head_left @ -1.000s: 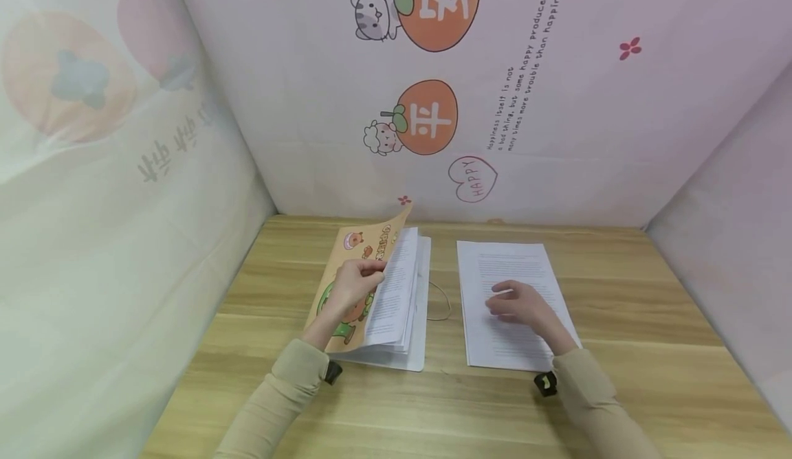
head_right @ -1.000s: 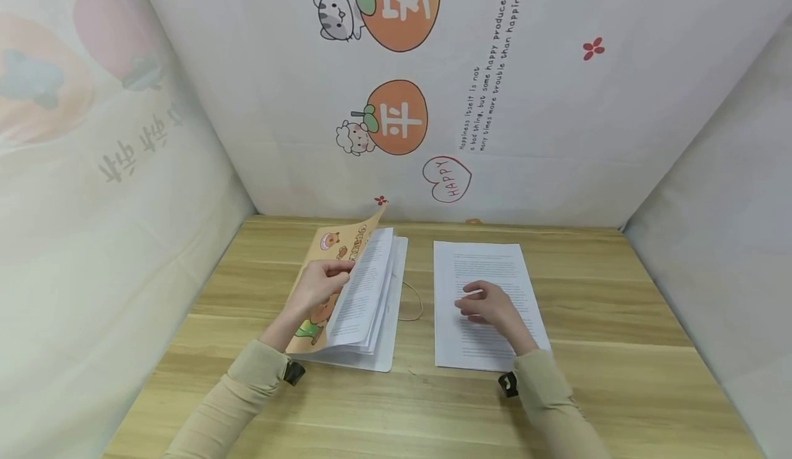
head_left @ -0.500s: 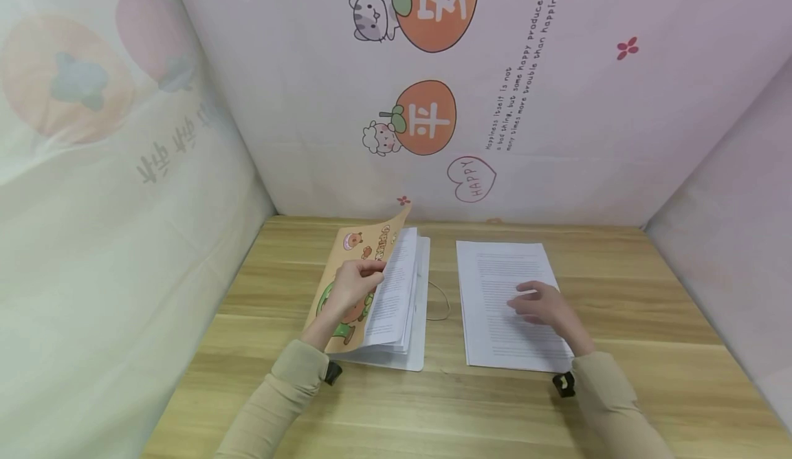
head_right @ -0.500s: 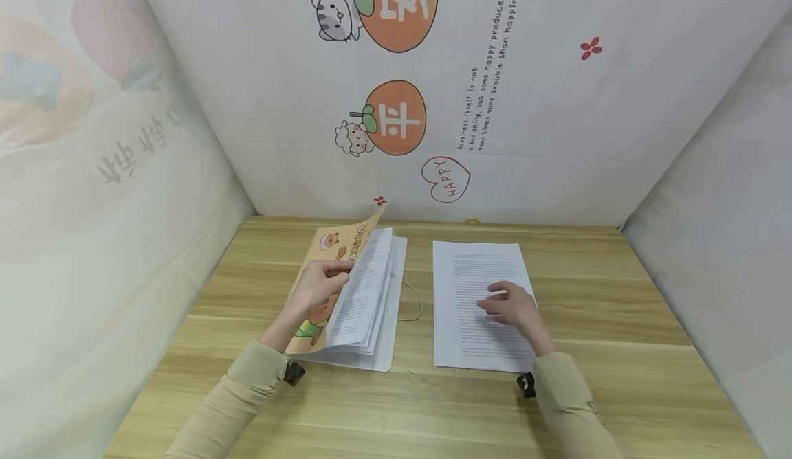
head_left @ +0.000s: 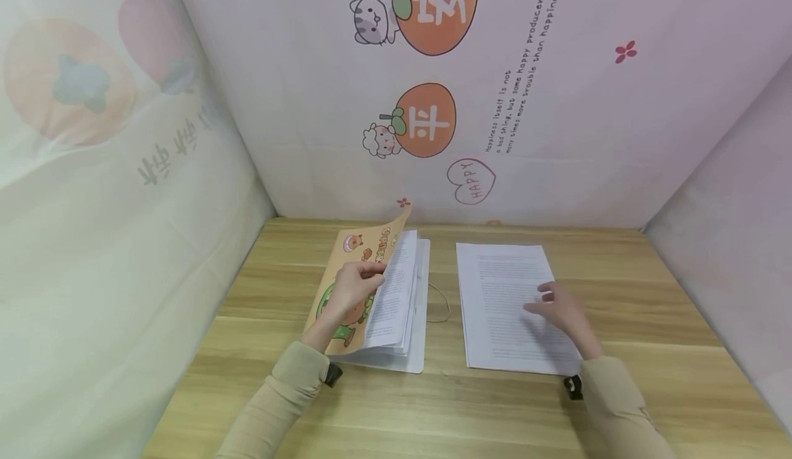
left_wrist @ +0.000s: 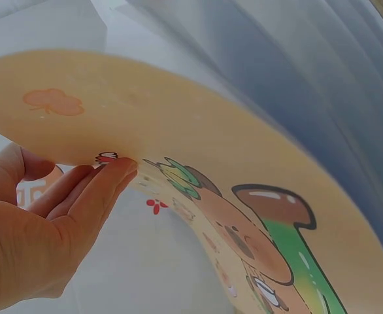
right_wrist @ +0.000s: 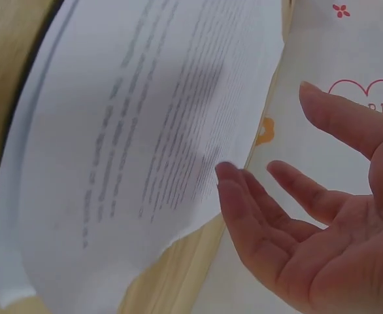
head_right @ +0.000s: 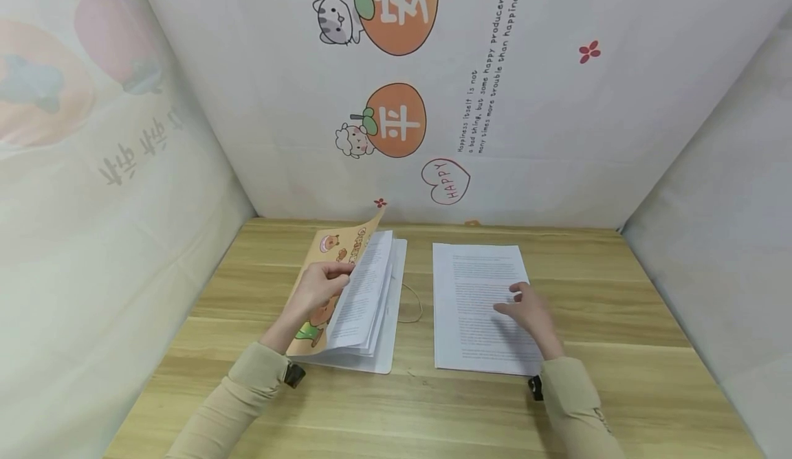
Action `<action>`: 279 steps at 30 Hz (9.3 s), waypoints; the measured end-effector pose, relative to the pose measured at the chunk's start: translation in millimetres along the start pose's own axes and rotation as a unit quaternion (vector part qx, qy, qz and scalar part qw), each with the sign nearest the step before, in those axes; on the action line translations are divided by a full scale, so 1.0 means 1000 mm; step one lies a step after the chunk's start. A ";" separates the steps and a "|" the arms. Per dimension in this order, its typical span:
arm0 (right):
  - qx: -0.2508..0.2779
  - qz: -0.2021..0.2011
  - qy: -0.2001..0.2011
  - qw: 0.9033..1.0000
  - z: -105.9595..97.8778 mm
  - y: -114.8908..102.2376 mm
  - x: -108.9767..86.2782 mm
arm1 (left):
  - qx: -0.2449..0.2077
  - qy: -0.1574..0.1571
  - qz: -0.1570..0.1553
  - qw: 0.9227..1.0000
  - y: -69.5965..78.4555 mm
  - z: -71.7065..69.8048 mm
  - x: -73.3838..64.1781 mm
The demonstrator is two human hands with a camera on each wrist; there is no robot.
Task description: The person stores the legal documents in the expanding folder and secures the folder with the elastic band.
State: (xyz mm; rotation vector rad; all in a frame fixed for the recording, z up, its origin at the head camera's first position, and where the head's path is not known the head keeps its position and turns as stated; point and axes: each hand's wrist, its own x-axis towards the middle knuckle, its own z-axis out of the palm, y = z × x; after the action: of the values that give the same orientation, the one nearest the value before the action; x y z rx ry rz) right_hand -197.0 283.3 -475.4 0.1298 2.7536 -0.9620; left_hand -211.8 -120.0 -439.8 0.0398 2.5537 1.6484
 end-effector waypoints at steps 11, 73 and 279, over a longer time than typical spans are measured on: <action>-0.052 0.003 0.022 0.998 0.000 0.008 0.004 | 0.005 0.005 0.001 1.000 -0.002 0.001 0.000; -0.030 0.057 0.003 0.998 -0.004 0.031 0.023 | 0.006 0.005 0.008 1.000 -0.001 0.000 0.001; 0.217 -0.016 -0.056 0.974 0.052 -0.027 0.026 | -0.009 0.018 0.010 1.000 0.003 -0.009 -0.002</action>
State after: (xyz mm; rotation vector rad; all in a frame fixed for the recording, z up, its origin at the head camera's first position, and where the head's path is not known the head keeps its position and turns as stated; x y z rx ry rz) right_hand -216.8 230.4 -505.1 0.0982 2.4092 -1.5181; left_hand -211.1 -127.2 -432.7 0.0348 2.5733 1.6947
